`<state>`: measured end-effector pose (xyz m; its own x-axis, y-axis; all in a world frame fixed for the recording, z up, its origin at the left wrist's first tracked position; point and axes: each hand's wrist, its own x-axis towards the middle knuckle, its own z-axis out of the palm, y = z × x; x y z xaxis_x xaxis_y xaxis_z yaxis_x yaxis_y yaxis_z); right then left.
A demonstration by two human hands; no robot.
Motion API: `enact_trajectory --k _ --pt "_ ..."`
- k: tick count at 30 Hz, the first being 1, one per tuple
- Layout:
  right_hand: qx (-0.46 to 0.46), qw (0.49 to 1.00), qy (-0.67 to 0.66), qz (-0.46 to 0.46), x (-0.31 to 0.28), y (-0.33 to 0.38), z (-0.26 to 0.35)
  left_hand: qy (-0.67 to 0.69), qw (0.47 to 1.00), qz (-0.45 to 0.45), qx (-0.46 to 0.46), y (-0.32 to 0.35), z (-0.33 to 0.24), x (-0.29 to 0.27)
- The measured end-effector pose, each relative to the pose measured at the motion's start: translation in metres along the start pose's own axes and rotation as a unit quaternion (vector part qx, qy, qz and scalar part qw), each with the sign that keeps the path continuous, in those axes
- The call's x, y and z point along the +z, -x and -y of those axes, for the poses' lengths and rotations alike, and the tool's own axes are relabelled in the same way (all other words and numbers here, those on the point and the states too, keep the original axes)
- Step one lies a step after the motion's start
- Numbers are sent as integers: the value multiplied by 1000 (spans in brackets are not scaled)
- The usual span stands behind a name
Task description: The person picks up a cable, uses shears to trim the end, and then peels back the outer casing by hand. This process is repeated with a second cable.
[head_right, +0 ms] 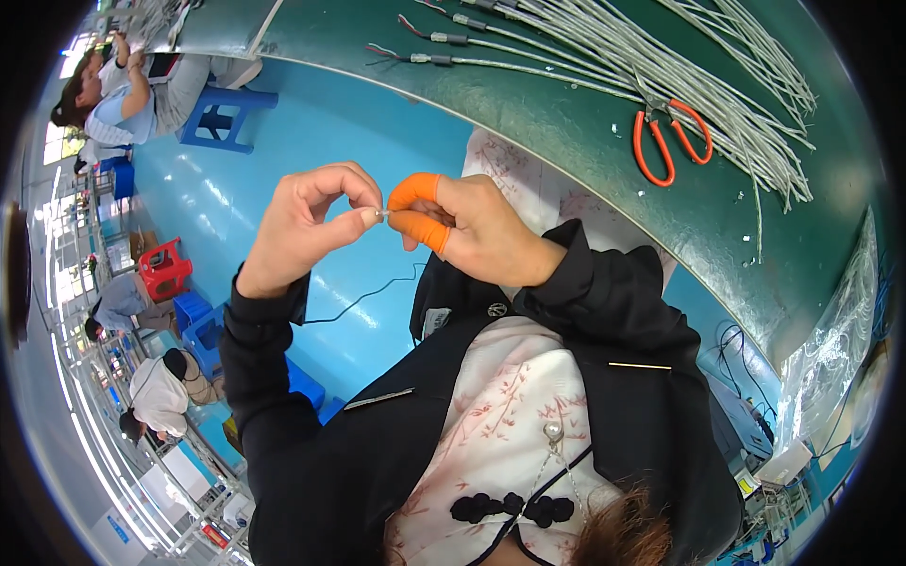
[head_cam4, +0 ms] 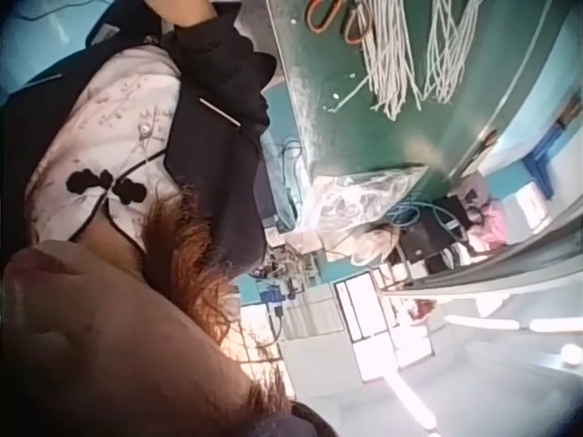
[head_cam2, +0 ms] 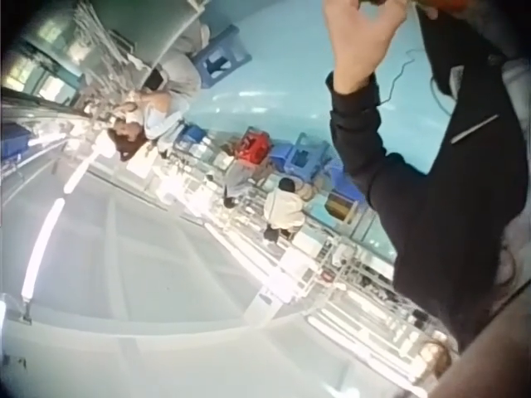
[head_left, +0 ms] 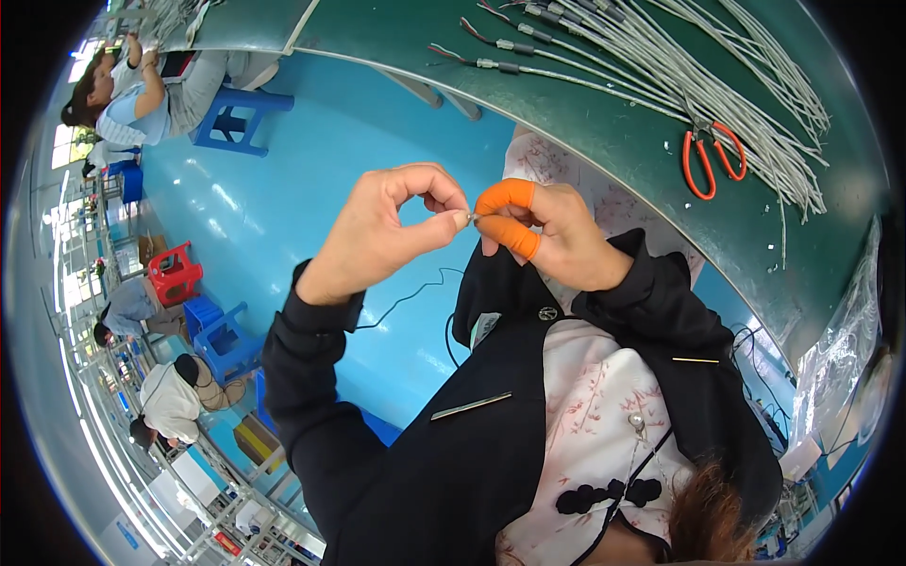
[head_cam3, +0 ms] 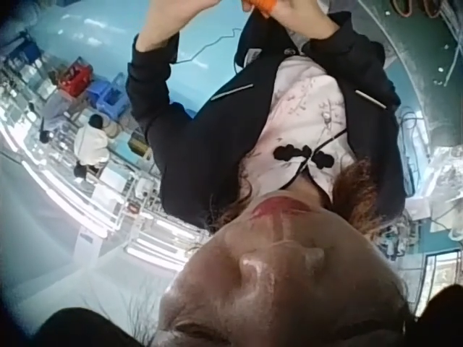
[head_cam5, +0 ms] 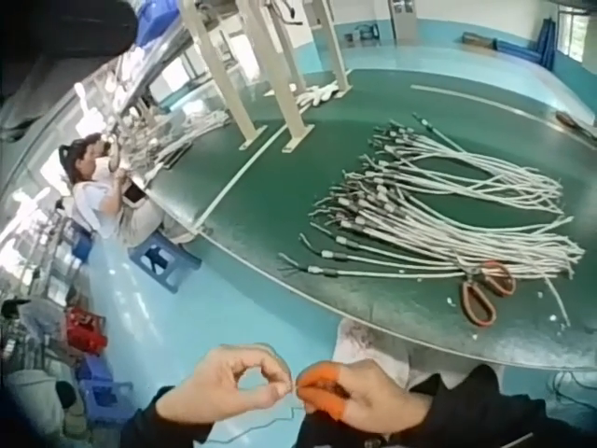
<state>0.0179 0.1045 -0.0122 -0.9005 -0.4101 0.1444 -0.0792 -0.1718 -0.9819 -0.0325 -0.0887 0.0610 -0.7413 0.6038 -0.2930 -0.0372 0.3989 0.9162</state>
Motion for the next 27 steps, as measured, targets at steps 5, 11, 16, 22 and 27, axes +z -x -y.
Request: enact_trajectory --k 5,11,16,22,27 --pt "75 986 -98 -115 2 3 10 -220 940 -199 170 -10 -1 36" --pt "78 973 -119 -179 4 6 12 -531 707 -347 312 -18 6 66" --pt "44 978 -65 -192 0 6 3 -430 796 -328 271 -14 1 64" --pt "-61 970 136 -191 1 8 -2 -9 961 -256 107 -6 -4 55" --pt "-107 953 209 -193 3 7 -2 0 970 -228 88 -4 7 52"
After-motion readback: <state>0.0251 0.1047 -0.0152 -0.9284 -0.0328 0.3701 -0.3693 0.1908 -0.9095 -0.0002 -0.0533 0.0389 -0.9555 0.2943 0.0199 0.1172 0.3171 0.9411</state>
